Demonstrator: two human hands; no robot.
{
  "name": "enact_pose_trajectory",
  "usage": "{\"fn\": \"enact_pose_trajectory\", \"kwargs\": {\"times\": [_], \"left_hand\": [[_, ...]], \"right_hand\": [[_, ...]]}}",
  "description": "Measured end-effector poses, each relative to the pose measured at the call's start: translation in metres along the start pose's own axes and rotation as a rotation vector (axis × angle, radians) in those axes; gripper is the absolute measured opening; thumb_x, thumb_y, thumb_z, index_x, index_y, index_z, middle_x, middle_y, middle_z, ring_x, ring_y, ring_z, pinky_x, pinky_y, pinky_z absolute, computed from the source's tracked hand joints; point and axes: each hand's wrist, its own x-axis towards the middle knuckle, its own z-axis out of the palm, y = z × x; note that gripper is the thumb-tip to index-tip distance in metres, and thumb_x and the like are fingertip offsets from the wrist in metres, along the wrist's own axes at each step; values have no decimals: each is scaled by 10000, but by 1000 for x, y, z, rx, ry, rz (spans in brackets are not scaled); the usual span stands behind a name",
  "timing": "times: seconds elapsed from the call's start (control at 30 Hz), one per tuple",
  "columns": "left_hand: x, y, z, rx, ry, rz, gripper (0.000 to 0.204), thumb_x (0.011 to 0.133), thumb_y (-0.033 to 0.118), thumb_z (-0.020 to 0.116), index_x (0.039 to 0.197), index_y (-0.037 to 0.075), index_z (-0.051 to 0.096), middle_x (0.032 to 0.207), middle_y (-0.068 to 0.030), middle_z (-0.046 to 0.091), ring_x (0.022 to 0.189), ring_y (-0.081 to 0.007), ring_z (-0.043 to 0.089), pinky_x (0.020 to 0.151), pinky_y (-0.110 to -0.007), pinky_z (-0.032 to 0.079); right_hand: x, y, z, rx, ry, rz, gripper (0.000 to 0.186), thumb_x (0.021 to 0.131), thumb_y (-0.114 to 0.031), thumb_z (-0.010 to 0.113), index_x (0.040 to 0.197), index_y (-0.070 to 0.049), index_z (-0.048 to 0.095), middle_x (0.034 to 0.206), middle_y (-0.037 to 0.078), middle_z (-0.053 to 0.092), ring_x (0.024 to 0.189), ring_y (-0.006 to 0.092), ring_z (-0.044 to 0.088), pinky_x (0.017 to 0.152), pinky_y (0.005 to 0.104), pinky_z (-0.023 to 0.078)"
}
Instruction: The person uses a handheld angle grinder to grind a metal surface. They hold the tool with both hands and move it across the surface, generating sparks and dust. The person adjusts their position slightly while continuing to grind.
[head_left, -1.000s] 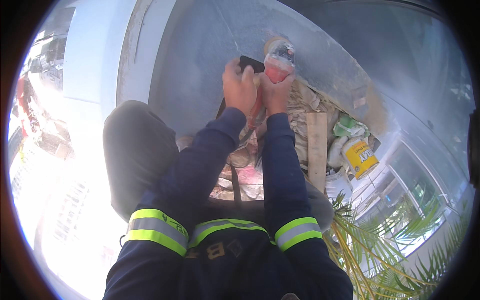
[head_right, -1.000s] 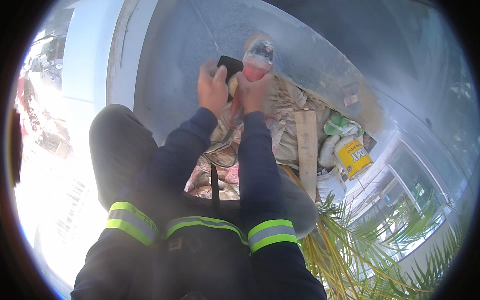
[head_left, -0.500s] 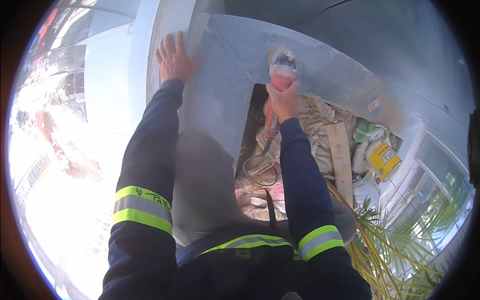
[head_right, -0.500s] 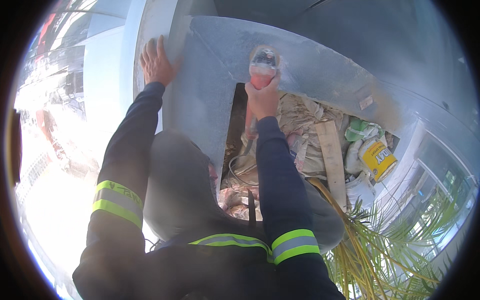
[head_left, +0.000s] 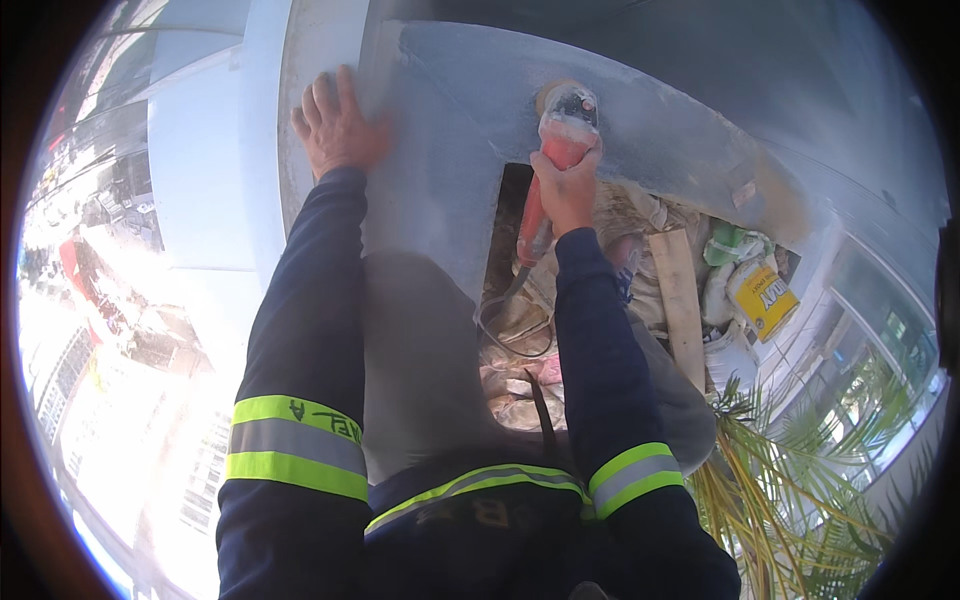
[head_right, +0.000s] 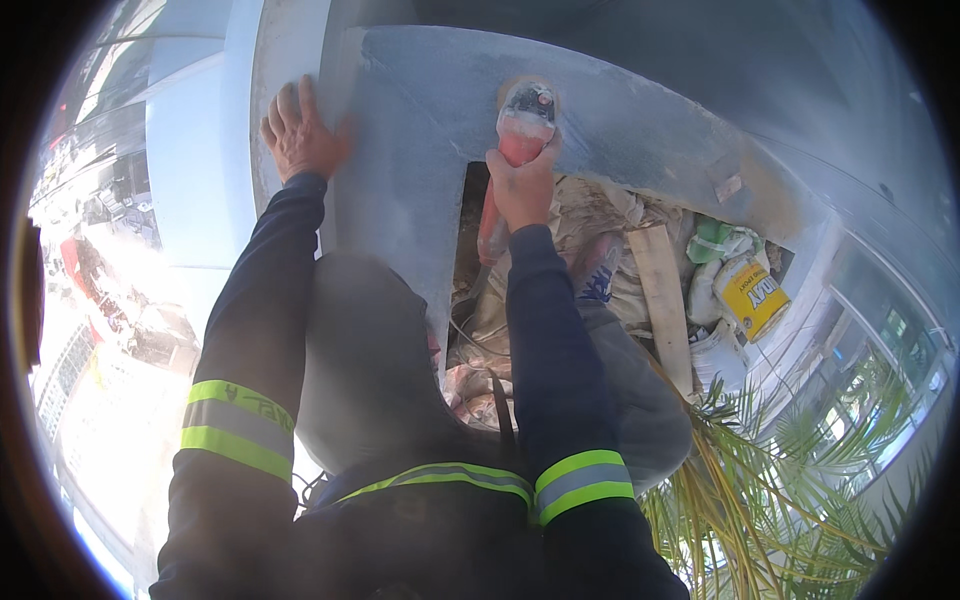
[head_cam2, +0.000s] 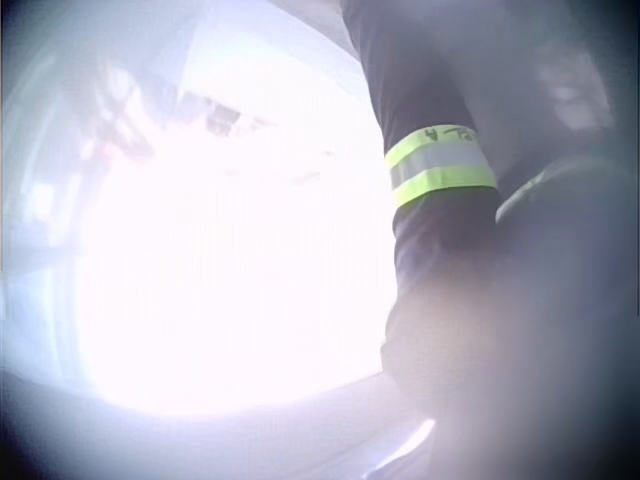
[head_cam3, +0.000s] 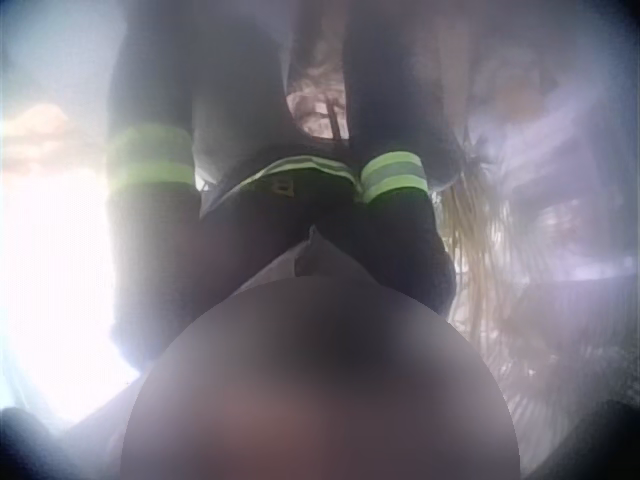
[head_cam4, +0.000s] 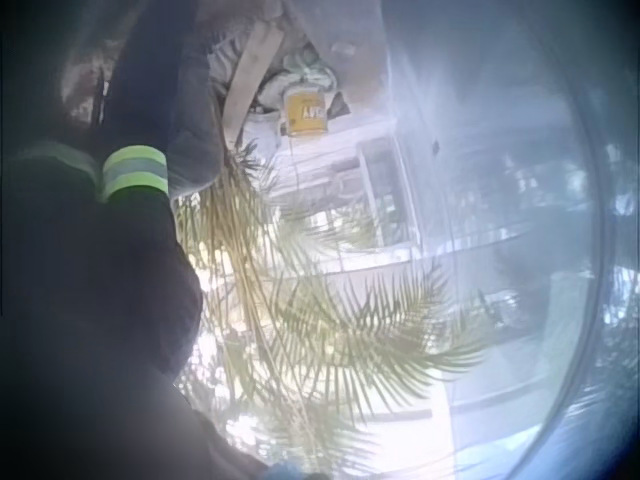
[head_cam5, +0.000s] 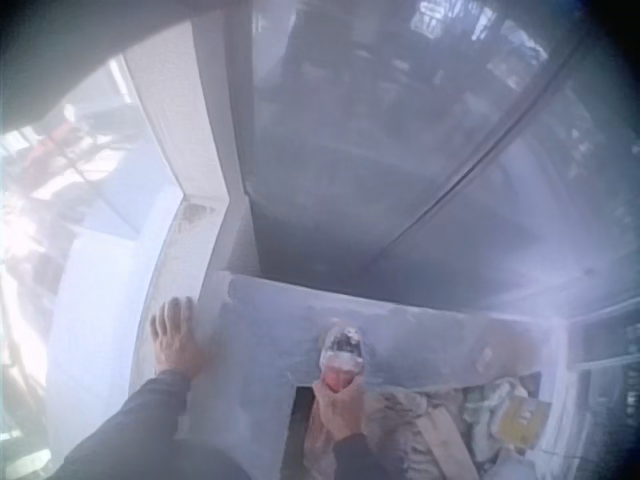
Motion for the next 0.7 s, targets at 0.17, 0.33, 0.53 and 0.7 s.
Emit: {"fn": "enact_pose_trajectory", "kwargs": {"times": [0.17, 0.33, 0.53, 0.7], "left_hand": [[3, 0, 2, 17, 24, 9, 846, 915, 499, 691, 1617, 185, 338, 1610, -148, 349, 1539, -336, 267, 1245, -563, 199], [5, -4, 5, -8, 47, 6, 808, 921, 469, 691, 1604, 198, 354, 1602, -146, 359, 1528, -337, 284, 1237, -567, 211], [5, -5, 2, 0, 7, 3, 828, 929, 458, 685, 1625, 181, 331, 1609, -168, 353, 1534, -342, 271, 1242, -548, 188], [7, -6, 0, -11, -4, -7, 813, 932, 445, 673, 1627, 208, 324, 1622, -149, 332, 1544, -331, 256, 1250, -556, 183]], "right_hand": [[-2, -5, -2, -161, -252, -66, 1041, 817, -269, 795, 1620, 30, 205, 1410, 297, 583, 1267, 414, 620, 1065, 433, 487], [8, -16, 11, -10, -95, -57, 1025, 819, -268, 795, 1615, 21, 217, 1379, 312, 609, 1242, 444, 639, 1050, 448, 497], [8, -39, 20, -153, -239, -75, 1045, 821, -289, 776, 1633, -7, 182, 1367, 335, 613, 1247, 497, 623, 1055, 480, 492], [13, -43, 29, -104, -97, -55, 1057, 821, -291, 774, 1627, 30, 169, 1361, 358, 605, 1249, 497, 619, 1053, 473, 494]]}}
